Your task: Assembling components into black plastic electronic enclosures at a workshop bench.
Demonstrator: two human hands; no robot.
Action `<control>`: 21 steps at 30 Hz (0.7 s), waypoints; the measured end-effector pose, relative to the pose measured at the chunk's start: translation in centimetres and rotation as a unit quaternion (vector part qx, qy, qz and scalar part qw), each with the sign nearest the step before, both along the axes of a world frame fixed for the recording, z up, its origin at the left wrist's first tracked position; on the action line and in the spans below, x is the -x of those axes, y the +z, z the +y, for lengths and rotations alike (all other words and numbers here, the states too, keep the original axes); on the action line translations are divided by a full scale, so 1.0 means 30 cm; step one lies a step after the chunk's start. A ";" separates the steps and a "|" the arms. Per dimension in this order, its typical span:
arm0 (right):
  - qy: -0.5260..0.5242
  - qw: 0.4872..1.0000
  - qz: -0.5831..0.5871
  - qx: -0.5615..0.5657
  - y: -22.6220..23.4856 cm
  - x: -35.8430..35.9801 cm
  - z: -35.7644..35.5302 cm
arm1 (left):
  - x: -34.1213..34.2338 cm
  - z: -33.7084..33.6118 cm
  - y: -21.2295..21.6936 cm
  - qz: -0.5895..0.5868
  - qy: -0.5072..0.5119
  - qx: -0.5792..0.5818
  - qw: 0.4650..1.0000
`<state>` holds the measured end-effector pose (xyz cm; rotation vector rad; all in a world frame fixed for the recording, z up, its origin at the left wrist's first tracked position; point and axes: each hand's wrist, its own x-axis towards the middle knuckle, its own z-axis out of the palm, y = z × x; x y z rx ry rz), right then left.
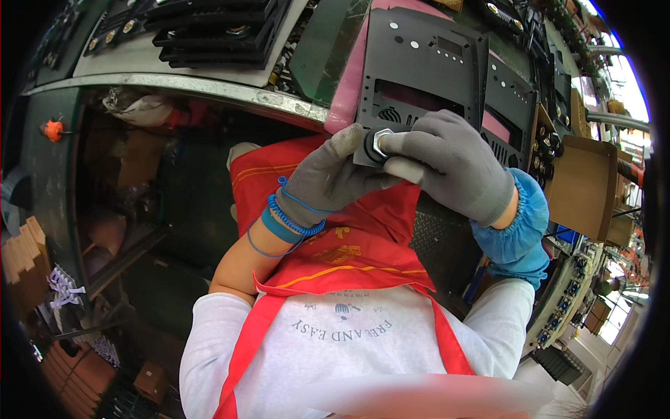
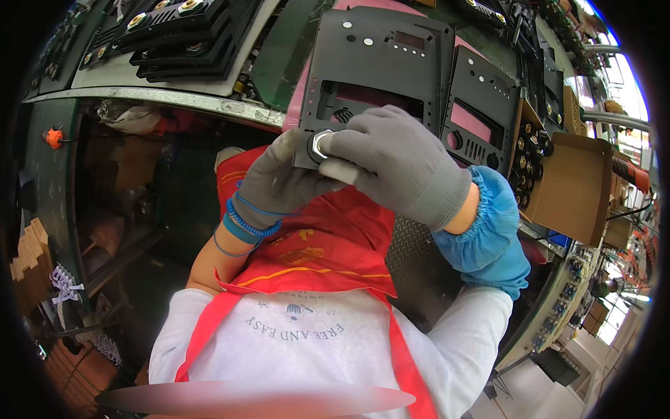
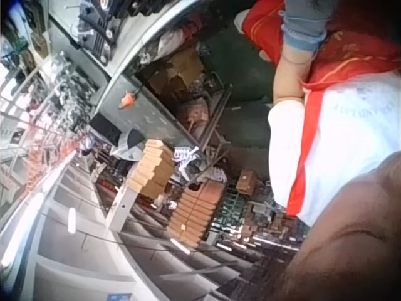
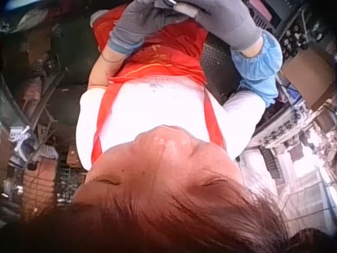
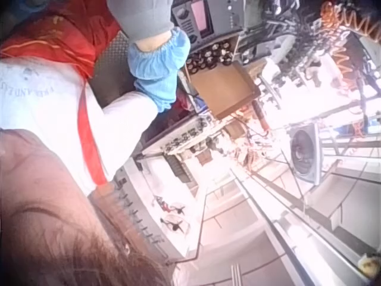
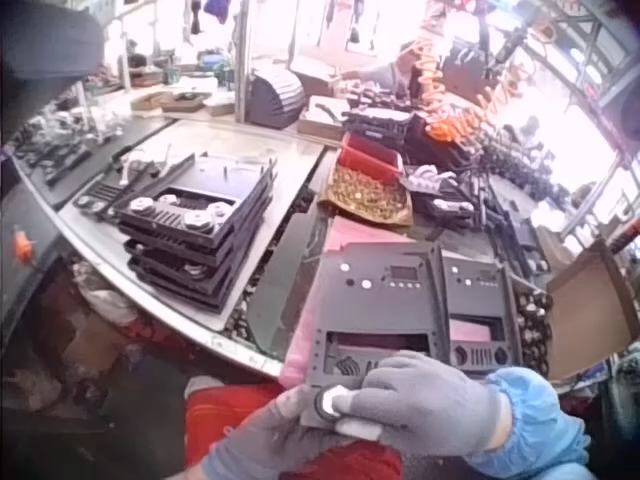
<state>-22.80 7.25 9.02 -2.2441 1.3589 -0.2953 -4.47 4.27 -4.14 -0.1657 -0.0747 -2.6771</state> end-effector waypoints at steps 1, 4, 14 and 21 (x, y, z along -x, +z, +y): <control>0.008 0.996 0.022 0.081 0.015 0.000 -0.003 | 0.002 0.006 0.006 -0.001 -0.001 -0.002 1.000; 0.013 0.987 0.013 0.161 -0.028 0.006 -0.007 | 0.010 0.015 0.020 -0.057 0.021 -0.017 0.998; -0.025 0.984 0.034 0.173 0.002 0.015 0.004 | 0.007 0.020 0.000 -0.034 0.030 -0.035 0.998; -0.003 0.970 -0.031 0.242 -0.025 0.025 -0.017 | -0.003 0.012 -0.003 -0.030 0.034 -0.023 0.999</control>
